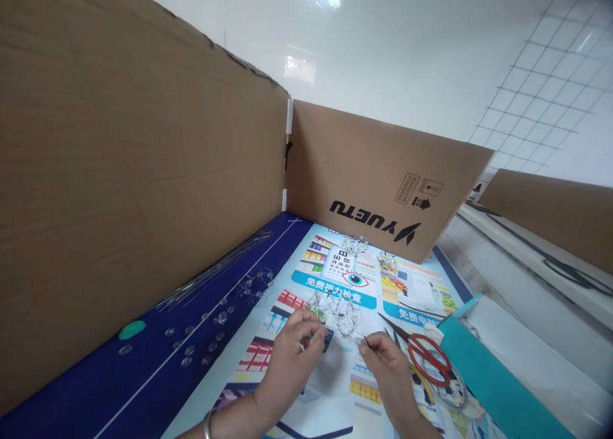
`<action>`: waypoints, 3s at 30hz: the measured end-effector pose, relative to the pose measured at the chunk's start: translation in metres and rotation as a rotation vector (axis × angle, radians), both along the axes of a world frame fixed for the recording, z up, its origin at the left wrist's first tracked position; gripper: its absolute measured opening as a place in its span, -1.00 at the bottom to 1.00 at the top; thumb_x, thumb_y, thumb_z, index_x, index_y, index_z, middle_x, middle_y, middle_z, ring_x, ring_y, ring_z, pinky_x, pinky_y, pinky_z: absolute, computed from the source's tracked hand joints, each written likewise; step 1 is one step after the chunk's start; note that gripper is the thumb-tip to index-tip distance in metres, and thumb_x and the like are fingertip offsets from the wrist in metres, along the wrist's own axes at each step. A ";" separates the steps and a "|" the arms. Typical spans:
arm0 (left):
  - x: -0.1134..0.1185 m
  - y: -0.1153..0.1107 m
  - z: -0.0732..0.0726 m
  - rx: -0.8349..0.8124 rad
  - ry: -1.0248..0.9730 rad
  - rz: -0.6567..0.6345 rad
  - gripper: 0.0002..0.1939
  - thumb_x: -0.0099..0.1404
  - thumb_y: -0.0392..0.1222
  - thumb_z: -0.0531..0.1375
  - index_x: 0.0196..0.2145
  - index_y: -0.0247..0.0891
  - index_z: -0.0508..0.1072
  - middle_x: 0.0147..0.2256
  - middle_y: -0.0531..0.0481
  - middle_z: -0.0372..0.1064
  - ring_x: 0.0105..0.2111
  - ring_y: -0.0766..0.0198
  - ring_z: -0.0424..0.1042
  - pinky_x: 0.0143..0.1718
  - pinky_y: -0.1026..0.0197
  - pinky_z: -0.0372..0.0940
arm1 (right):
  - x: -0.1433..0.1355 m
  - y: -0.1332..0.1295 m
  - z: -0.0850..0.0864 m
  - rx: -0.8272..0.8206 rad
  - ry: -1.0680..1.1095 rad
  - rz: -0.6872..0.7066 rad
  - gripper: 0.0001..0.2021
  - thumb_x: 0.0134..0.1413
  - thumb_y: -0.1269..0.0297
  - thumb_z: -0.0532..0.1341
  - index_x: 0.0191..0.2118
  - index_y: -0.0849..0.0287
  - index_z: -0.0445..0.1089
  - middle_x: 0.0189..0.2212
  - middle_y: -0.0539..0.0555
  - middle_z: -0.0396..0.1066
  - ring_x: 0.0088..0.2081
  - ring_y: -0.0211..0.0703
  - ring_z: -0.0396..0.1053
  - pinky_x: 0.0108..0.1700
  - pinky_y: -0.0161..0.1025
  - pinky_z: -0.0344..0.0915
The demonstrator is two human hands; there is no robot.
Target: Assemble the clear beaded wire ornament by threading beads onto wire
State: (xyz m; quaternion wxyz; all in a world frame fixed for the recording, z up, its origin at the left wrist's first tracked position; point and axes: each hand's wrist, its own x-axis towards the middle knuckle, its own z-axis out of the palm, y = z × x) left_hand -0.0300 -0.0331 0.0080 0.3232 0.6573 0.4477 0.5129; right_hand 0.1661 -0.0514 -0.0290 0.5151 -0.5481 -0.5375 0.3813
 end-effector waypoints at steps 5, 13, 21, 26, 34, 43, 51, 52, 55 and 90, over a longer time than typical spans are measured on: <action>0.001 -0.001 -0.002 0.017 -0.010 -0.016 -0.75 0.21 -0.28 0.08 -0.61 -0.29 0.34 -0.46 -0.01 0.28 -0.38 0.26 0.31 -0.34 0.25 0.24 | 0.002 0.004 -0.003 -0.041 0.108 -0.030 -0.82 -0.03 0.22 0.26 -0.47 0.18 0.28 -0.59 -0.10 0.14 -0.53 -0.33 0.05 -0.48 -0.38 0.04; 0.002 0.000 -0.007 0.073 -0.015 -0.025 -0.80 0.21 -0.30 0.09 -0.55 -0.29 0.40 -0.43 -0.03 0.30 -0.36 0.25 0.33 -0.29 0.23 0.26 | 0.002 0.003 -0.001 -0.063 0.122 -0.034 -0.83 -0.02 0.22 0.26 -0.46 0.19 0.30 -0.59 -0.09 0.17 -0.54 -0.33 0.07 -0.48 -0.37 0.05; 0.001 -0.002 -0.008 0.092 0.001 -0.054 -0.80 0.22 -0.31 0.08 -0.52 -0.27 0.42 -0.42 -0.04 0.31 -0.32 0.22 0.34 -0.26 0.20 0.27 | 0.001 0.004 0.000 -0.074 0.122 -0.036 -0.83 -0.02 0.21 0.25 -0.45 0.19 0.30 -0.58 -0.08 0.18 -0.54 -0.33 0.07 -0.48 -0.37 0.06; 0.001 0.000 -0.012 0.099 -0.003 -0.049 -0.82 0.23 -0.30 0.09 -0.48 -0.27 0.45 -0.38 -0.06 0.36 -0.28 0.22 0.36 -0.24 0.19 0.28 | 0.003 0.004 -0.003 -0.074 0.132 -0.038 -0.83 -0.02 0.21 0.25 -0.44 0.19 0.31 -0.57 -0.07 0.19 -0.53 -0.33 0.08 -0.47 -0.37 0.07; 0.000 -0.001 -0.013 0.078 0.032 -0.078 -0.79 0.25 -0.30 0.07 -0.46 -0.24 0.47 -0.31 -0.07 0.44 -0.23 0.20 0.39 -0.18 0.16 0.31 | -0.002 0.001 0.002 -0.023 0.058 -0.010 -0.81 -0.02 0.21 0.24 -0.48 0.18 0.28 -0.60 -0.09 0.13 -0.54 -0.33 0.06 -0.50 -0.37 0.06; 0.005 -0.006 -0.013 0.143 0.083 -0.191 -0.82 0.25 -0.33 0.06 -0.38 -0.26 0.46 -0.30 -0.10 0.39 -0.22 0.20 0.37 -0.17 0.16 0.30 | -0.015 -0.009 0.009 0.243 -0.370 0.102 -0.90 0.01 0.41 0.17 -0.49 0.15 0.29 -0.54 -0.03 0.23 -0.48 -0.24 0.20 -0.40 -0.33 0.17; 0.007 -0.005 -0.018 0.153 0.095 -0.242 -0.84 0.23 -0.36 0.07 -0.38 -0.26 0.44 -0.31 -0.08 0.37 -0.26 0.23 0.36 -0.21 0.18 0.30 | -0.021 -0.012 0.009 0.301 -0.453 0.173 -0.93 0.01 0.45 0.17 -0.42 0.15 0.34 -0.47 0.03 0.31 -0.44 -0.22 0.27 -0.41 -0.32 0.23; 0.007 -0.005 -0.017 0.154 0.099 -0.241 -0.84 0.23 -0.36 0.07 -0.38 -0.26 0.44 -0.32 -0.08 0.37 -0.26 0.23 0.36 -0.21 0.18 0.30 | -0.021 -0.013 0.009 0.301 -0.452 0.176 -0.93 0.01 0.45 0.17 -0.42 0.15 0.34 -0.47 0.03 0.31 -0.44 -0.21 0.27 -0.41 -0.32 0.23; 0.006 -0.006 -0.016 0.160 0.104 -0.238 -0.83 0.24 -0.35 0.05 -0.39 -0.26 0.44 -0.32 -0.08 0.37 -0.26 0.22 0.36 -0.21 0.18 0.30 | -0.019 -0.013 0.011 0.280 -0.435 0.161 -0.92 0.01 0.44 0.17 -0.45 0.15 0.33 -0.49 0.01 0.29 -0.46 -0.22 0.26 -0.41 -0.32 0.22; -0.002 -0.007 -0.003 0.193 -0.035 -0.094 -0.84 0.27 -0.31 0.04 -0.42 -0.26 0.38 -0.33 -0.09 0.33 -0.24 0.20 0.34 -0.16 0.17 0.25 | -0.006 0.000 0.004 -0.047 0.054 0.016 -0.79 -0.05 0.15 0.26 -0.47 0.19 0.33 -0.60 -0.08 0.11 -0.54 -0.33 0.04 -0.52 -0.38 0.03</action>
